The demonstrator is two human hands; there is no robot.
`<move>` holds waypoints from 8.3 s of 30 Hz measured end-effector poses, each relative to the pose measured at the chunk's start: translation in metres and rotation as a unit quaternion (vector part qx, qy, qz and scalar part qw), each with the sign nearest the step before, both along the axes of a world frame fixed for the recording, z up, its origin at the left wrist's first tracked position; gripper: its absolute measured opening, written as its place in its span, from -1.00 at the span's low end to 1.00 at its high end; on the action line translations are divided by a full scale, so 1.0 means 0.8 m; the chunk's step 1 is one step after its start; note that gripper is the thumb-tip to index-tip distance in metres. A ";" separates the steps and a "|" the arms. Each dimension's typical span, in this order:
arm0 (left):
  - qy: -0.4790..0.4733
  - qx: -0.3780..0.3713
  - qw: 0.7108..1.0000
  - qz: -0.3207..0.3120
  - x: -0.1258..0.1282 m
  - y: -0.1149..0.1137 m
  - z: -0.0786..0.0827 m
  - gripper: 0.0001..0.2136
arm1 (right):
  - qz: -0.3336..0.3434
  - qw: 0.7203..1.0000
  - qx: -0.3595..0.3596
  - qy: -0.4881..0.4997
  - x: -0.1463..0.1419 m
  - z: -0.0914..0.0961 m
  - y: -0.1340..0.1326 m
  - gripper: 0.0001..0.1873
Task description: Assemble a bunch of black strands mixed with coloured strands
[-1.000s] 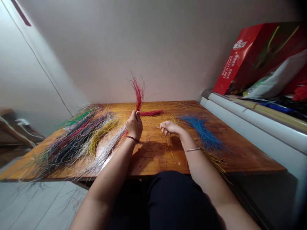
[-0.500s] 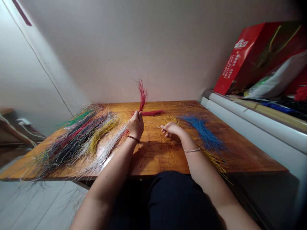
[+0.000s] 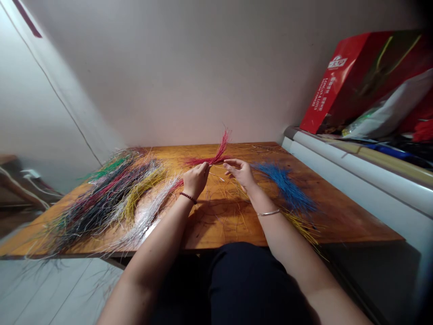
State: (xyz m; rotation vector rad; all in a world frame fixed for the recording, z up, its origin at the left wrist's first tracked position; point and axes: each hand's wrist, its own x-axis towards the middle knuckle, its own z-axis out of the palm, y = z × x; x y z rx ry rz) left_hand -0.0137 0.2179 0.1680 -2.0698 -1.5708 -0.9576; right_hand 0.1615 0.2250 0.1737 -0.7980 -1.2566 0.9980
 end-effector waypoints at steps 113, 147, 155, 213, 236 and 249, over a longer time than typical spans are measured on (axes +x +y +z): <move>-0.124 -0.002 0.984 0.125 -0.004 -0.004 0.014 -0.57 | -0.172 0.793 0.007 -0.585 0.017 -0.047 0.025 -0.74; 0.094 -0.019 0.992 -0.079 0.001 -0.010 0.010 -0.69 | 0.140 0.984 -0.102 0.030 -0.006 -0.006 -0.006 -0.56; 0.118 0.039 0.986 -0.115 0.017 -0.012 -0.002 -0.69 | 0.160 0.975 -0.114 0.101 -0.013 -0.011 -0.004 -0.60; -0.643 -0.218 0.704 -0.209 0.040 -0.001 -0.006 -0.63 | 0.064 0.990 -0.093 0.089 -0.024 -0.027 0.004 -0.62; -0.580 -0.273 0.706 -0.301 0.036 -0.013 0.002 -0.72 | -0.051 0.992 -0.084 0.078 -0.024 -0.026 0.006 -0.60; -0.723 -0.258 0.568 -0.296 0.043 0.005 -0.013 -0.78 | -0.007 0.991 -0.113 0.073 -0.027 -0.023 0.002 -0.60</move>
